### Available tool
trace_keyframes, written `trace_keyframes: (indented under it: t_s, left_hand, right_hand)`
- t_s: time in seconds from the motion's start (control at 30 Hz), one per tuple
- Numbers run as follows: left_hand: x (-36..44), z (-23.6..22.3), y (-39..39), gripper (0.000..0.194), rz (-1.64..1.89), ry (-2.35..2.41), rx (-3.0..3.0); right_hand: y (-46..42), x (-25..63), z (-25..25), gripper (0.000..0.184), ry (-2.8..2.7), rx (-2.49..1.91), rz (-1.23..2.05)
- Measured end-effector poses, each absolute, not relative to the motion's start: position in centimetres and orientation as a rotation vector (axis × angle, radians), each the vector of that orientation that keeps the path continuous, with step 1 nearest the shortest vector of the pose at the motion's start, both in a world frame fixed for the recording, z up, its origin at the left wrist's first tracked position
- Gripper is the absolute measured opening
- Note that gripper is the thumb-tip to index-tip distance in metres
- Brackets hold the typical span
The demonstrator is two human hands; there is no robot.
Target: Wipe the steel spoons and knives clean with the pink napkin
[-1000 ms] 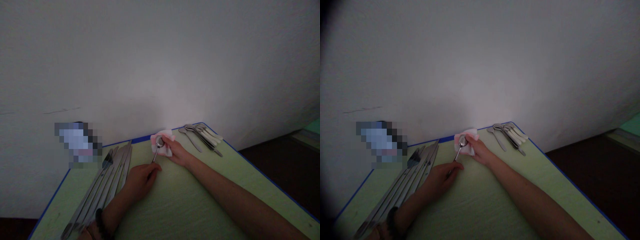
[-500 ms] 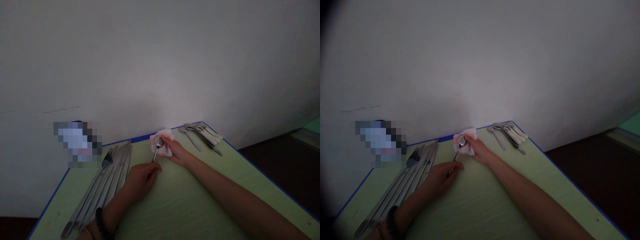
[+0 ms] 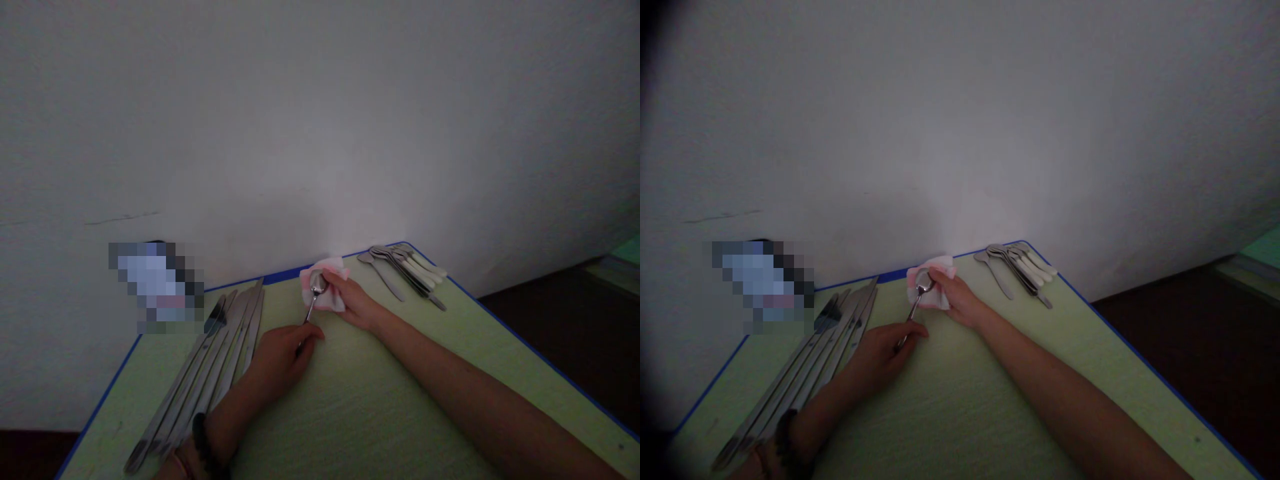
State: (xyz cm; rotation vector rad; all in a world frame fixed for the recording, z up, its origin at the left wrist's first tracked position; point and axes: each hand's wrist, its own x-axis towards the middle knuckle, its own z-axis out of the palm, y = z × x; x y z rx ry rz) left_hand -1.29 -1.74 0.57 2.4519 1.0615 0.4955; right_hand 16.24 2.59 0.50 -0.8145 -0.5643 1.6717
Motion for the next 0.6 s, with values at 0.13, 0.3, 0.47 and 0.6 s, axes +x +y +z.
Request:
trace_keyframes:
  t_s: [0.13,0.3,0.47,0.6]
  left_hand:
    - [-1.30,0.66,-1.78,0.027,0.484,1.066,2.456]
    - [-1.32,0.62,-1.73,0.027,0.496,1.053,2.458]
    - [-1.27,0.62,-1.70,0.028,0.485,1.072,2.460]
    - [-1.27,0.67,-1.74,0.028,0.479,1.073,2.464]
  right_hand:
    - [2.52,16.24,0.55,0.012,-0.567,-0.809,1.676]
    - [2.43,16.22,0.59,0.011,-0.553,-0.810,1.672]
    - [2.46,16.17,0.56,0.010,-0.560,-0.800,1.664]
    - [2.44,16.19,0.66,0.010,-0.571,-0.799,1.672]
